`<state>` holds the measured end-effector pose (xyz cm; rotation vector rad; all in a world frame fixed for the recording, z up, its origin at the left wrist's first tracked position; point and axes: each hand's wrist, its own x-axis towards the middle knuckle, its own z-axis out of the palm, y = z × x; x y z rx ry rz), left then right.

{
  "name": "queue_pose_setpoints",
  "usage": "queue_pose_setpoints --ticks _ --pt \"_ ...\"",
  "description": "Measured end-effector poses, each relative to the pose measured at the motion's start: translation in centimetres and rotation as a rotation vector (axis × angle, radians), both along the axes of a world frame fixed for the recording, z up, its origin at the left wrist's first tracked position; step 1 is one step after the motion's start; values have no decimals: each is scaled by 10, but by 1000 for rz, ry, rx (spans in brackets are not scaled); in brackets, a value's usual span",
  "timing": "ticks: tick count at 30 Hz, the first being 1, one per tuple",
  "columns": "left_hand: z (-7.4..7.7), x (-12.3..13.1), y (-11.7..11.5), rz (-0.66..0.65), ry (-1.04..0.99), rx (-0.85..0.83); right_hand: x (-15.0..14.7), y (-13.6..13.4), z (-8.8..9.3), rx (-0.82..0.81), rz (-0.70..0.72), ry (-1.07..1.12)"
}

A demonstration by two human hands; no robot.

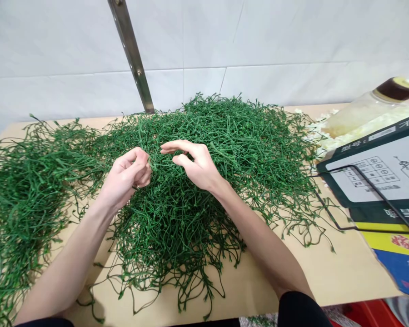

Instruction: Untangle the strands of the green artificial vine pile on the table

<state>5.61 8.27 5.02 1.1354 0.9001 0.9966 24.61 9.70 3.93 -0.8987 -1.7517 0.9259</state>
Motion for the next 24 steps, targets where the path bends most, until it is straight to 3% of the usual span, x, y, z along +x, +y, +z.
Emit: queue_pose_setpoints --ticks 7,13,15,19,24 --pt "3 -1 -2 57 115 113 -2 -12 13 275 34 -243" --pt "3 -5 -3 11 264 179 -6 -18 16 304 40 -233" --pt "6 -5 -4 -18 320 198 -4 -16 17 220 103 -165" --pt "14 -2 -9 -11 356 262 0 -11 17 -132 298 22" --pt "17 0 -10 48 344 283 -3 -9 17 -400 322 127"
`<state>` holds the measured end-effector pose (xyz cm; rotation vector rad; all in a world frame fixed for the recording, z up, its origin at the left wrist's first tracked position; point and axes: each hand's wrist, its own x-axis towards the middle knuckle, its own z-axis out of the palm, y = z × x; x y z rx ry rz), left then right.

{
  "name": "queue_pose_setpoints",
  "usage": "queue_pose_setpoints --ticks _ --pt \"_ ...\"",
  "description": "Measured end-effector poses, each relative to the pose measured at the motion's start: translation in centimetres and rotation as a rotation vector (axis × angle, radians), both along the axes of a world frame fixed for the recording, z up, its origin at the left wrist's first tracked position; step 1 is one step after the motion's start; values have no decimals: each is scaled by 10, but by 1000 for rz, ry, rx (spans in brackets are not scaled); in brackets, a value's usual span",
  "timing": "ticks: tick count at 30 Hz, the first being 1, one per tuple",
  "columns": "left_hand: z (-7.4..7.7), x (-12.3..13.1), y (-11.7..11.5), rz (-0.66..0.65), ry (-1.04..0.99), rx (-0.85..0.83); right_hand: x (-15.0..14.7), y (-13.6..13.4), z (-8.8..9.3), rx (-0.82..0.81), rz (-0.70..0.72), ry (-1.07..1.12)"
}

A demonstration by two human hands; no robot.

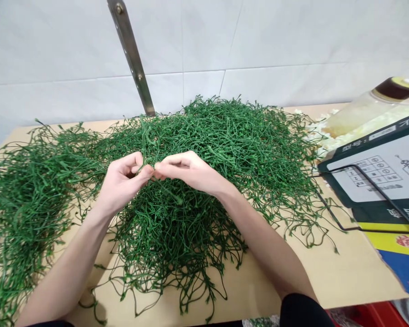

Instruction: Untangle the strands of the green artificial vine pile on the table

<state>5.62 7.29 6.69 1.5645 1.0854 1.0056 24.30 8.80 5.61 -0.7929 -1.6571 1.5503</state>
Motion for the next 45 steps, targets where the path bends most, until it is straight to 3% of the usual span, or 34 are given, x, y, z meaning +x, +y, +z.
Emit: queue_pose_setpoints --ticks 4,10,15,24,28,37,45 --pt "-2 0 0 -33 7 -21 -3 -2 2 -145 10 94" --pt "-3 1 -2 -66 13 -55 -5 -1 -2 -160 14 48" --pt "-8 -1 5 -60 0 -125 -3 2 -4 -239 -55 154" --pt "-11 -4 8 42 1 -104 -2 3 -5 -118 -102 127" --pt "-9 -2 7 43 -69 -163 -3 1 -4 -166 -64 126" --pt "-10 -1 9 49 -10 -50 -1 2 -6 -200 16 105" --pt "-11 3 7 4 -73 -102 -5 -3 -6 -191 58 137"
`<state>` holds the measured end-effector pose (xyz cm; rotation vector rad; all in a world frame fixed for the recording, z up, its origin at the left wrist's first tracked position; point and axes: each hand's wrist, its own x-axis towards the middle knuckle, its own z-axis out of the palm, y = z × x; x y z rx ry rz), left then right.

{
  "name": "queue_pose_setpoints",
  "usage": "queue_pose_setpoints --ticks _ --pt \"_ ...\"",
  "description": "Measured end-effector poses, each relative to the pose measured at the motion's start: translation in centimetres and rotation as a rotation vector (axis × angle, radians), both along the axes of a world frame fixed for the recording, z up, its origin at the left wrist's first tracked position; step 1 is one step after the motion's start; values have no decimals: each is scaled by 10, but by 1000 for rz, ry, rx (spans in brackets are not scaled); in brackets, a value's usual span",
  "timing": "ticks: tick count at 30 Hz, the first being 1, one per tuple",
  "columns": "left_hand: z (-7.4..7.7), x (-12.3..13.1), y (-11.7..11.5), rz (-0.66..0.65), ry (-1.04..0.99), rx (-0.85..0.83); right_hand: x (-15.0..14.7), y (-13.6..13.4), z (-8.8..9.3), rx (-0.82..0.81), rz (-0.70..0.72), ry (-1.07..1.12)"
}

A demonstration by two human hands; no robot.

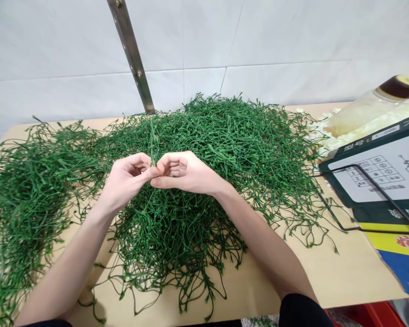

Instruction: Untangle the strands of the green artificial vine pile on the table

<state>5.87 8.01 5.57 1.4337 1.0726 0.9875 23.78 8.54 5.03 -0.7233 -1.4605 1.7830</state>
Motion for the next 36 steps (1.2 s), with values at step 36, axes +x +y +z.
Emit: queue_pose_setpoints --ticks 36 --pt "6 1 -4 -124 -42 -69 2 5 -4 161 169 -80"
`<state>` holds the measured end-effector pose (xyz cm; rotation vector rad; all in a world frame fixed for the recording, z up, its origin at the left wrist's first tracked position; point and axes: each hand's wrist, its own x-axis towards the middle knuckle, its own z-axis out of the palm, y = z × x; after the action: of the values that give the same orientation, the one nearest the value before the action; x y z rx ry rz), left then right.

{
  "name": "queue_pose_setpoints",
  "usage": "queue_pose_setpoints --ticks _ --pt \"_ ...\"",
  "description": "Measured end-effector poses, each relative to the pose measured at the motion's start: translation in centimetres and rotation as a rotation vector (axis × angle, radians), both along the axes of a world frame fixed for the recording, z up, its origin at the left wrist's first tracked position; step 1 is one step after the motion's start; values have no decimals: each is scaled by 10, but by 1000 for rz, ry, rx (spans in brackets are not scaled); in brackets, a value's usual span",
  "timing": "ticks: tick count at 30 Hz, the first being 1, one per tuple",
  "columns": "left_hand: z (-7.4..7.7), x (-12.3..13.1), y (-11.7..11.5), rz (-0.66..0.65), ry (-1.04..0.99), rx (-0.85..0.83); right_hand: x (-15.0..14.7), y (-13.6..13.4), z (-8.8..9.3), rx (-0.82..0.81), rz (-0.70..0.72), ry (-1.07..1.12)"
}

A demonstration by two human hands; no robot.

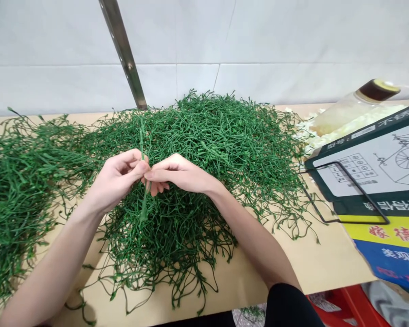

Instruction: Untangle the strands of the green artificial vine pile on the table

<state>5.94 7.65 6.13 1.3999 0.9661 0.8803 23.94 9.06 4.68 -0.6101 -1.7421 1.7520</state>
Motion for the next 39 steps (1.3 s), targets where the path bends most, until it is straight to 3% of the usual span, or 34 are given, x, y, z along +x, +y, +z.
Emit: queue_pose_setpoints --ticks 7,12,18,22,31,39 --pt "1 1 -3 -68 69 59 -4 2 -7 -108 -35 -9" --pt "0 2 -4 -114 119 127 -3 0 -3 -68 -83 -94" --pt "-19 11 -2 -34 -26 -51 -4 1 -2 50 -288 -193" --pt "-27 17 -2 13 -51 -94 -7 2 -6 52 -317 -201" --pt "-17 7 -4 -25 360 270 -4 2 -6 92 -275 -254" --pt "-13 9 -5 29 503 487 -6 2 -8 78 -275 -264"
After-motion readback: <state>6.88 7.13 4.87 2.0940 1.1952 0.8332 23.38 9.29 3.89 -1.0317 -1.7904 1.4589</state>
